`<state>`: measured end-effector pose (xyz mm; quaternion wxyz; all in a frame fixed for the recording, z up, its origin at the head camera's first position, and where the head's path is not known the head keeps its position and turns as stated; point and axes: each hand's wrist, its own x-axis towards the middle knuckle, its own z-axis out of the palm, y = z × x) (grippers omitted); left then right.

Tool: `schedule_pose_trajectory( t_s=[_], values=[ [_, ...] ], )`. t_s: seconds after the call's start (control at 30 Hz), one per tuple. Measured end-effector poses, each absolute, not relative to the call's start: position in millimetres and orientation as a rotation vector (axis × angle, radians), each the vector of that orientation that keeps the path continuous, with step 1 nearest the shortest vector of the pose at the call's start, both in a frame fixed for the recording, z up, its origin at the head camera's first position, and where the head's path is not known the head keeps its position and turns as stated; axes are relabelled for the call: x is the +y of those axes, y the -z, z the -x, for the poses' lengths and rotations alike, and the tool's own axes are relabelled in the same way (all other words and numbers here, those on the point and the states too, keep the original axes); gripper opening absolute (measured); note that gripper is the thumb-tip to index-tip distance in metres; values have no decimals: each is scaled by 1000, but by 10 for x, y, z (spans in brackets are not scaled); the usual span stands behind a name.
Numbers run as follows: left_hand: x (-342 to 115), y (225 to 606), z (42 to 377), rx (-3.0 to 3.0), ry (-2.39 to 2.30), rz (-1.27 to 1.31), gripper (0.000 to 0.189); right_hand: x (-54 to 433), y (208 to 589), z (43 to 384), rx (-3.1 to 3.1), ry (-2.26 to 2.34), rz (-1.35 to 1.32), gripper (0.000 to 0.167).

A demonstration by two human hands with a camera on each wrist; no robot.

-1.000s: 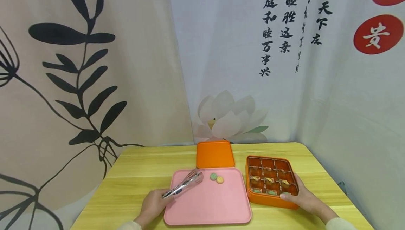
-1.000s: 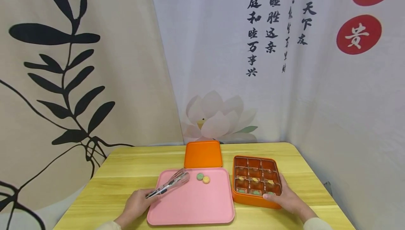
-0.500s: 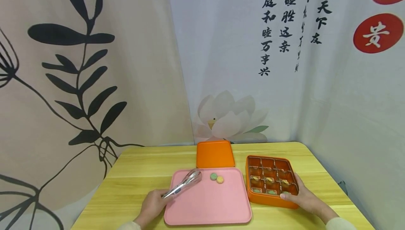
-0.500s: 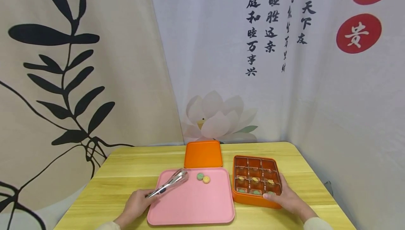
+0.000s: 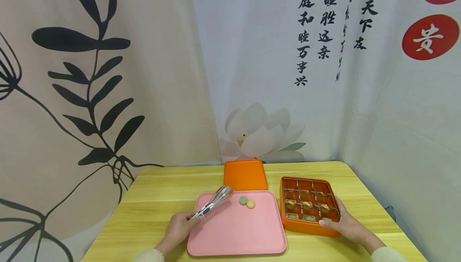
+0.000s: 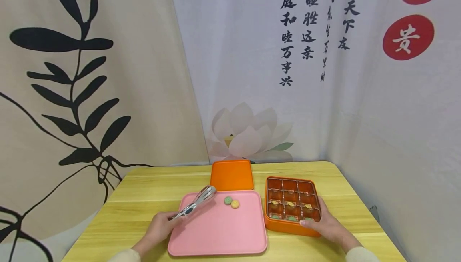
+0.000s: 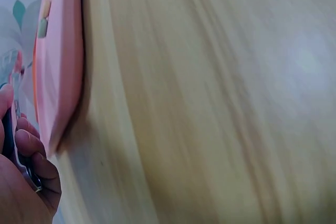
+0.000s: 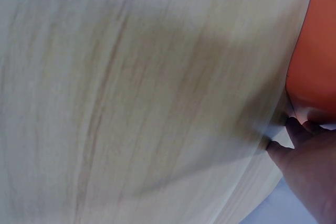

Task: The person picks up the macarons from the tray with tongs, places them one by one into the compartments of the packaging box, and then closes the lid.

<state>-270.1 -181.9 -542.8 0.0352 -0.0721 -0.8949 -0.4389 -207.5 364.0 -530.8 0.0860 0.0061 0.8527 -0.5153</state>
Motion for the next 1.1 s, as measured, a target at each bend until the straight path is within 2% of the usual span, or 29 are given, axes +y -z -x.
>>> schedule_pose_trajectory(
  t_s=[0.77,1.1],
  values=[
    [-1157,5310,2828,-2704,1536,415,23,3611,5272,2050,2547,1537,-3,114],
    [-835,5268,2879,-2677,1576,370,22,3627,5301,2057,2541,1556,4,112]
  ],
)
